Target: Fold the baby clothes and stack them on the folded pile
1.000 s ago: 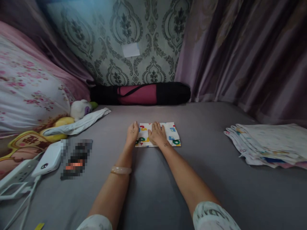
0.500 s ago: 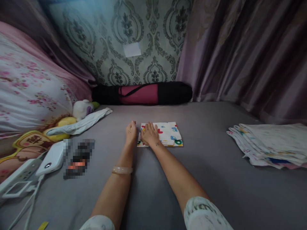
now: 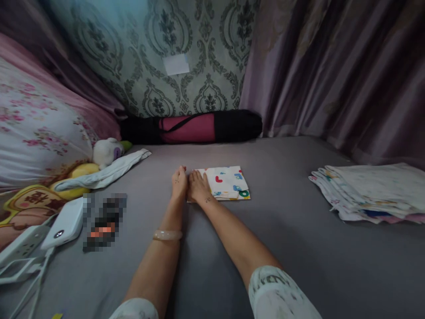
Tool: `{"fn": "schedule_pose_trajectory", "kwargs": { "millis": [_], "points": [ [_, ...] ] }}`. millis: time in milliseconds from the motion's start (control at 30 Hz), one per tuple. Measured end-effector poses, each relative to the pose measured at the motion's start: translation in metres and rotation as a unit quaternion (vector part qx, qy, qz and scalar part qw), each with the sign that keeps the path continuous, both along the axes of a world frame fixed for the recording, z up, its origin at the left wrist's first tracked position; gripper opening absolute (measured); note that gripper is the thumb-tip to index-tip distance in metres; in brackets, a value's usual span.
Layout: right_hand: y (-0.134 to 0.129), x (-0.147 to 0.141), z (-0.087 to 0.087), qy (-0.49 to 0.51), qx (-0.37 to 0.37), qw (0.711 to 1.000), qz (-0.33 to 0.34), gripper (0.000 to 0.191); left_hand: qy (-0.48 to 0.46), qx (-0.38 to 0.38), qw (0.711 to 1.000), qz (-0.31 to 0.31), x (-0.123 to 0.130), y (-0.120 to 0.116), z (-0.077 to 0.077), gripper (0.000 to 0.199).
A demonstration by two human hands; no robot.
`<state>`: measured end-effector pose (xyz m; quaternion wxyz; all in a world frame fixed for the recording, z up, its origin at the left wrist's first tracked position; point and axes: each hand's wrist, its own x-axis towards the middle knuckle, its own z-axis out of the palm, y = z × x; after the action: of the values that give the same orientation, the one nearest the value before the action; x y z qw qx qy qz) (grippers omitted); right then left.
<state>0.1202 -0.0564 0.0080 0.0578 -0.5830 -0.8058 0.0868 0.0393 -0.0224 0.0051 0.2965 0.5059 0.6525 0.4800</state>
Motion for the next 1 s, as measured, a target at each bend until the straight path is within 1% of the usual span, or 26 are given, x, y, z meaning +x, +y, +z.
{"fn": "schedule_pose_trajectory", "kwargs": {
  "millis": [100,133,200,267,367,433,567,667,767,800,867,933,1000],
  "points": [
    [0.003,0.011,0.005,0.061,-0.034,0.998,-0.005,0.062,0.03,0.0,1.0,-0.003,0.003,-0.003,0.003,0.047],
    [0.004,0.019,0.008,0.083,-0.029,0.996,-0.017,0.06,0.051,0.0,0.999,-0.006,0.005,-0.004,0.004,0.047],
    [0.004,0.037,0.012,0.102,0.007,0.993,-0.055,0.06,0.103,0.01,0.994,-0.022,0.011,-0.007,0.005,0.047],
    [0.001,0.057,0.014,0.078,0.047,0.992,-0.085,0.06,0.151,0.031,0.987,-0.045,0.018,-0.01,0.004,0.043],
    [-0.005,0.078,0.009,0.03,0.051,0.994,-0.093,0.059,0.205,0.061,0.974,-0.076,0.03,-0.014,-0.001,0.038],
    [-0.009,0.084,0.002,0.014,0.038,0.995,-0.087,0.058,0.236,0.071,0.965,-0.089,0.036,-0.015,-0.005,0.038],
    [-0.011,0.082,-0.008,0.01,0.038,0.995,-0.088,0.057,0.281,0.069,0.952,-0.103,0.037,-0.017,-0.008,0.038],
    [-0.007,0.082,-0.007,0.015,0.027,0.996,-0.089,0.058,0.312,0.054,0.942,-0.114,0.037,-0.021,-0.006,0.038],
    [-0.005,0.09,-0.001,0.034,-0.009,0.996,-0.085,0.058,0.34,0.05,0.93,-0.131,0.039,-0.026,-0.002,0.038],
    [-0.005,0.094,0.0,0.04,-0.008,0.995,-0.09,0.058,0.347,0.052,0.926,-0.138,0.04,-0.028,-0.002,0.039],
    [-0.007,0.102,0.0,0.039,0.016,0.992,-0.115,0.059,0.359,0.047,0.919,-0.156,0.042,-0.03,-0.003,0.04],
    [-0.009,0.107,-0.003,0.023,0.043,0.989,-0.139,0.059,0.376,0.028,0.909,-0.179,0.044,-0.031,-0.006,0.043],
    [-0.011,0.11,-0.008,0.006,0.042,0.988,-0.147,0.059,0.399,0.007,0.895,-0.197,0.045,-0.031,-0.009,0.045]
  ]
}}
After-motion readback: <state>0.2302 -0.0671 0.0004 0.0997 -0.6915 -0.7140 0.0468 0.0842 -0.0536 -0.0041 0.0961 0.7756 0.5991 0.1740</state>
